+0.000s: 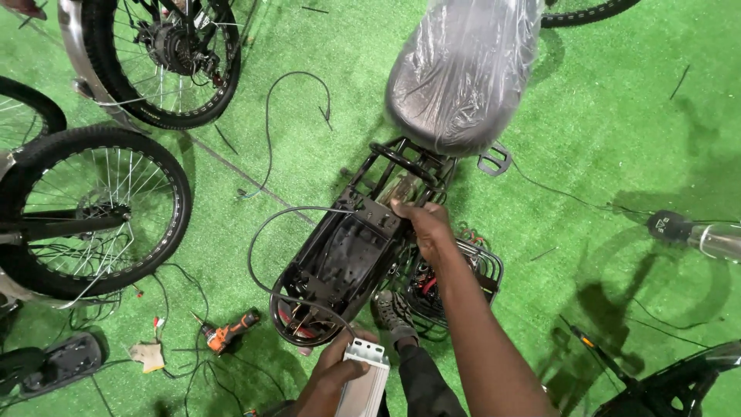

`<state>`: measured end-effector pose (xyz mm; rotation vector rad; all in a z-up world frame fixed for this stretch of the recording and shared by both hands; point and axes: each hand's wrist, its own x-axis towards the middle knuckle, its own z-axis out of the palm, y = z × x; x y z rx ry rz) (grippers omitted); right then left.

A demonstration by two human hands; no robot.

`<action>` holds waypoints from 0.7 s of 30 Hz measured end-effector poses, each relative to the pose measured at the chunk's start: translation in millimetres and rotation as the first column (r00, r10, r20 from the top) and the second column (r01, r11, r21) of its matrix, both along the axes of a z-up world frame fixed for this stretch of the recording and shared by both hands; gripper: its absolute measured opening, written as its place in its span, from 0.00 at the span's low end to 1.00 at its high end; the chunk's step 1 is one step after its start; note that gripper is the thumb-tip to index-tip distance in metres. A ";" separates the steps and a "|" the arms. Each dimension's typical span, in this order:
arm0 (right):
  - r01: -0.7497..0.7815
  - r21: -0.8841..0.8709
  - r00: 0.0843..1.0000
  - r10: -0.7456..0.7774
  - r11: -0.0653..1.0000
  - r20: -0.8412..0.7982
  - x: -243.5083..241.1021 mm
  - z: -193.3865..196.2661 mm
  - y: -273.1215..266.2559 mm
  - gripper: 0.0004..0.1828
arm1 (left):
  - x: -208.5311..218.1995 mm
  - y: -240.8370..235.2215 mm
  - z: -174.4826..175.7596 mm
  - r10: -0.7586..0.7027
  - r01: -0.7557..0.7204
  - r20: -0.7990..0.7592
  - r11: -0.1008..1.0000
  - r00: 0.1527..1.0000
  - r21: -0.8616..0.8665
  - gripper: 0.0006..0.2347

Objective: The person connects a white controller box to the wiring harness of an electric bicycle. They then route a black cable along the frame and secure it using zip ties near the rear wheel and chain.

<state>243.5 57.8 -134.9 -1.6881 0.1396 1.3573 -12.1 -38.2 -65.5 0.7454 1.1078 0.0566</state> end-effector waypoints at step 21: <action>0.278 0.701 0.837 0.192 0.657 -0.513 21.3 -21.8 -39.2 0.36 | -7.2 4.2 31.4 0.008 0.006 0.202 0.998 0.979 -0.064 0.25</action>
